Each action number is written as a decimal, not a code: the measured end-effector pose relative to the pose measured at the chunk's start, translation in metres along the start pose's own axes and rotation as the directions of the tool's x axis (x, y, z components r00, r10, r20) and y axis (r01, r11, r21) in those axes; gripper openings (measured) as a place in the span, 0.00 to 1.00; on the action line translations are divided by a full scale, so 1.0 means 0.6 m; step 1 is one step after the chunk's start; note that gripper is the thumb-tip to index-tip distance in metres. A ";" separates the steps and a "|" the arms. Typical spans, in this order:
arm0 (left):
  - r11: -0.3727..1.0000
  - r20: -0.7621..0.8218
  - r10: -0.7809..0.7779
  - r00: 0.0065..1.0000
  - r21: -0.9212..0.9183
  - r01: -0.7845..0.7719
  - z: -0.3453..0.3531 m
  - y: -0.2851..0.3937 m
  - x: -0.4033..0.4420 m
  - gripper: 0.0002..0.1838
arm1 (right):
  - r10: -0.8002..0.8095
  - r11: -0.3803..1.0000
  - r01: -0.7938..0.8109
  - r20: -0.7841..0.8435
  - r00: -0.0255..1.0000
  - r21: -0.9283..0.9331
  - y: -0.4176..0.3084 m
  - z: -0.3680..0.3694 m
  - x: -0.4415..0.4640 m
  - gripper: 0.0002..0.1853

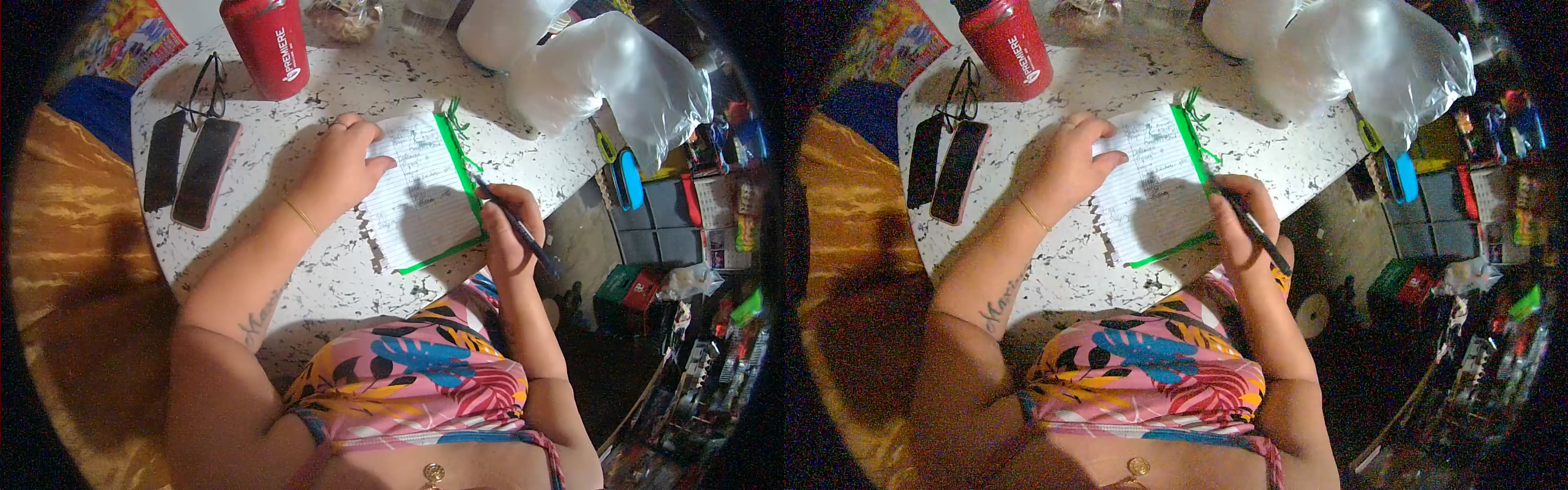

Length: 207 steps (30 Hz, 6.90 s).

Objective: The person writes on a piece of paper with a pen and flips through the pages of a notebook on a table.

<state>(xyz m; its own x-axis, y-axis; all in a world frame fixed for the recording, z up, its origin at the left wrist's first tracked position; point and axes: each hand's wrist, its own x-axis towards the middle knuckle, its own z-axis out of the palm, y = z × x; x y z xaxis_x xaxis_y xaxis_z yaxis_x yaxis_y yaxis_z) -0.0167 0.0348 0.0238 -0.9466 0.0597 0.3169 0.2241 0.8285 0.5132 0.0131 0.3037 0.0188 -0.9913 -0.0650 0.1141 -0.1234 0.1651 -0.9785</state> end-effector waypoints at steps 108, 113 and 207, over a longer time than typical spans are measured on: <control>0.999 0.079 -0.028 0.997 -0.017 0.029 -0.004 0.005 0.004 0.21 | -0.156 0.970 0.174 0.114 0.981 -0.171 0.033 -0.002 0.013 0.05; 0.999 0.070 -0.020 0.997 -0.041 0.023 0.001 0.005 0.006 0.21 | -0.111 0.970 0.148 0.192 0.975 -0.193 0.048 -0.005 0.013 0.05; 1.000 0.063 -0.011 0.998 -0.020 0.013 0.003 0.003 0.005 0.21 | -0.110 0.969 0.171 0.312 0.944 -0.176 0.012 0.013 -0.010 0.06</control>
<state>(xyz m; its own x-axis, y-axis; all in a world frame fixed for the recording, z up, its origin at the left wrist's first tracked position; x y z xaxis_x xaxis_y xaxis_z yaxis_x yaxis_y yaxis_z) -0.0194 0.0374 0.0243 -0.9618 0.0856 0.2599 0.2168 0.8177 0.5332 0.0183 0.2979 0.0095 -0.9081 -0.3865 0.1613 -0.2968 0.3224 -0.8989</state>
